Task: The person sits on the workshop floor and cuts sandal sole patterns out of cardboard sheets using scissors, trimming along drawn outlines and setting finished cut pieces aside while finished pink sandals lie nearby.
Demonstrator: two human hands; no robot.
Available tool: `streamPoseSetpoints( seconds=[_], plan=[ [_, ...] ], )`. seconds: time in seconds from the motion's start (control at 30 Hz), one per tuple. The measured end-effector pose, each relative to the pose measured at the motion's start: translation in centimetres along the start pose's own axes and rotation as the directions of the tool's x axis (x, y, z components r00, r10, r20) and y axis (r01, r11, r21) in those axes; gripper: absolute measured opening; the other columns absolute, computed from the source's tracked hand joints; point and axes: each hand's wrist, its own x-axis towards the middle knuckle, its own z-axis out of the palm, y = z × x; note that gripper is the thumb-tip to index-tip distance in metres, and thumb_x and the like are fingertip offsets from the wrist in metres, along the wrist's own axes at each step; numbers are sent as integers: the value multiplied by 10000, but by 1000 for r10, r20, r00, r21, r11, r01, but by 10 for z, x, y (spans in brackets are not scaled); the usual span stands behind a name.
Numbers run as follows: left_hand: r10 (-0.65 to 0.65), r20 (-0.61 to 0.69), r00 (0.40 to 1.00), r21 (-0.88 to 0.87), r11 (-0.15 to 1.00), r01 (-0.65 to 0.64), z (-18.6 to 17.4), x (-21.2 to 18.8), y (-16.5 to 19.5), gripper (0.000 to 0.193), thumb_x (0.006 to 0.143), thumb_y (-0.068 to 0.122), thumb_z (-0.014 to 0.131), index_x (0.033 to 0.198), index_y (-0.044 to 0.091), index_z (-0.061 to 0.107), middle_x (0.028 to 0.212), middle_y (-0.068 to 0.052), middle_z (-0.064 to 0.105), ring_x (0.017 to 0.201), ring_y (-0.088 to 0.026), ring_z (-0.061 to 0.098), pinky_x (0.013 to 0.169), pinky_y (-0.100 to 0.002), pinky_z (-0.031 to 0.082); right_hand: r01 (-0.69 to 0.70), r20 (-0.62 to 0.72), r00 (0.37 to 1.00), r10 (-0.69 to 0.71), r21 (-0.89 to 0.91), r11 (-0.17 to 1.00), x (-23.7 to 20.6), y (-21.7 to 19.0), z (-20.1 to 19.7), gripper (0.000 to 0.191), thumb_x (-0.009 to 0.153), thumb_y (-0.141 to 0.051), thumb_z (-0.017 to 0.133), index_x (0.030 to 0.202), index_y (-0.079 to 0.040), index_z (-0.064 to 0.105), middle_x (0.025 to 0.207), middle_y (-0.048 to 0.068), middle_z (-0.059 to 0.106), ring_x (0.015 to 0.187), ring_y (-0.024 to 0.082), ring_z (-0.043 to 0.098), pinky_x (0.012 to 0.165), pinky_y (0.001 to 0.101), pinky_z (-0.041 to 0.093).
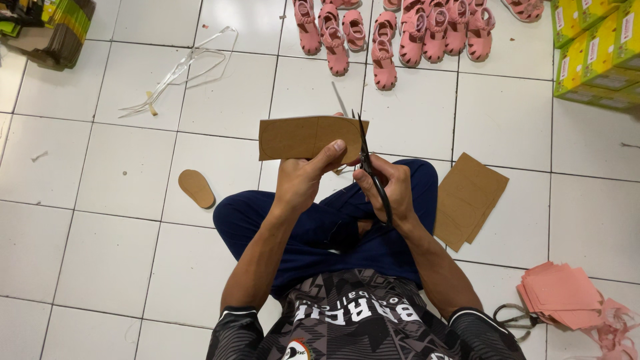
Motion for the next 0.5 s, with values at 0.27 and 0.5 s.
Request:
streamPoseSetpoints(
  seconds=[0.27, 0.5],
  plan=[
    [24, -37, 999, -68, 997, -26, -8, 10, -12, 548, 908, 134, 722, 1381, -32, 503, 1306, -125, 637, 1113, -190, 688, 935, -339, 615, -60, -5, 998, 60, 45, 997, -1, -5, 5, 473, 999, -468, 627, 1051, -9, 728, 511, -41, 515, 441, 43, 485, 427, 219, 324],
    [195, -118, 974, 232, 959, -164, 2, 3, -24, 302, 974, 234, 724, 1020, -65, 720, 903, -133, 751, 815, -165, 741, 726, -272, 619, -17, -24, 1000, 19, 53, 998, 1, 7, 8, 545, 990, -564, 611, 931, -25, 656, 633, -22, 580, 547, 57, 579, 495, 213, 434]
  ],
)
